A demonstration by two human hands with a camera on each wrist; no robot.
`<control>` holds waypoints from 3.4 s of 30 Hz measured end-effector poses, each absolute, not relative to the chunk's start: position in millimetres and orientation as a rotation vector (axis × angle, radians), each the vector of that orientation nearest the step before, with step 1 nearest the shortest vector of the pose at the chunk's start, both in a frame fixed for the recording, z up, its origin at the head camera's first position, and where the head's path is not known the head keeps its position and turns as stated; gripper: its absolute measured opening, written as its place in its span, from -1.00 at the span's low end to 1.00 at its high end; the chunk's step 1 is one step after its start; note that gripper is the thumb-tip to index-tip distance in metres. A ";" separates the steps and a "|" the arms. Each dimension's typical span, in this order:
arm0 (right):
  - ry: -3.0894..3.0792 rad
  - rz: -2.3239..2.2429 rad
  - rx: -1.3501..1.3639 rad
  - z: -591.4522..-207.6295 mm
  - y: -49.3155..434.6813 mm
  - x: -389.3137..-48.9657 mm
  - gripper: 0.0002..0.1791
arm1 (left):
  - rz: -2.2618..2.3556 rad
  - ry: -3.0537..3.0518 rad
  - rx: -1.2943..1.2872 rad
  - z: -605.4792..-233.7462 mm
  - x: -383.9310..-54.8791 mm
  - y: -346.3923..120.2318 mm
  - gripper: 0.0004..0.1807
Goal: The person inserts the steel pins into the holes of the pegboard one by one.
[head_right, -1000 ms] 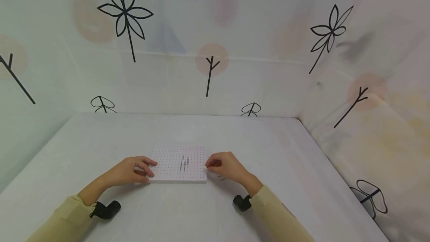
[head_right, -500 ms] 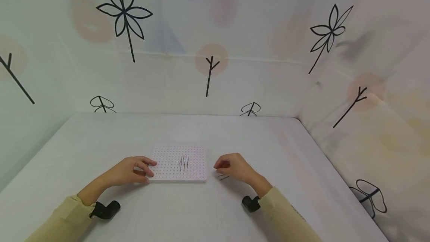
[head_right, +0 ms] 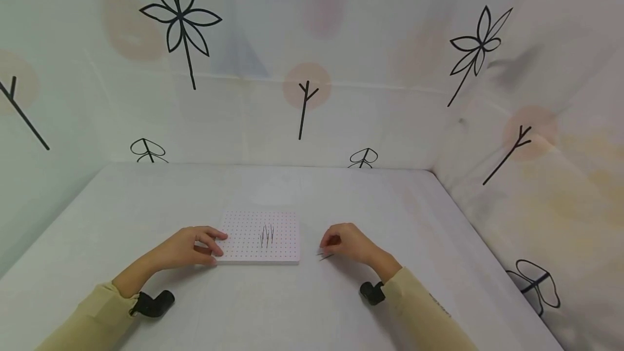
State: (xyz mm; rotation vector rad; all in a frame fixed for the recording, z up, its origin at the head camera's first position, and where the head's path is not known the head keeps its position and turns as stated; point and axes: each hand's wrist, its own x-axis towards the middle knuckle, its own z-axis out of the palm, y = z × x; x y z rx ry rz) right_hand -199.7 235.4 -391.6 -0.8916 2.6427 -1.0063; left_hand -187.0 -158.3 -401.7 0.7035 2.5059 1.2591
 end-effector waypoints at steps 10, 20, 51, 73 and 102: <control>2.598 -0.916 -0.889 -397.7 238.0 -207.7 -0.91 | 1.258 2.507 0.704 -400.7 -186.3 -157.5 -0.90; 2.538 -0.849 -0.855 -396.9 233.7 -211.9 -0.95 | 1.251 2.510 0.709 -401.7 -187.8 -157.2 -0.90; 2.636 -1.047 -0.829 -388.9 225.1 -209.1 -0.92 | 1.233 2.514 0.678 -401.2 -188.2 -158.0 -0.90; 2.600 -1.272 -0.810 -382.9 198.4 -206.0 -0.89 | 1.255 2.495 0.711 -401.0 -188.0 -159.1 -0.89; 2.563 -1.337 -0.881 -384.3 163.9 -205.9 -0.90 | 1.251 2.498 0.718 -402.8 -189.1 -160.3 -0.89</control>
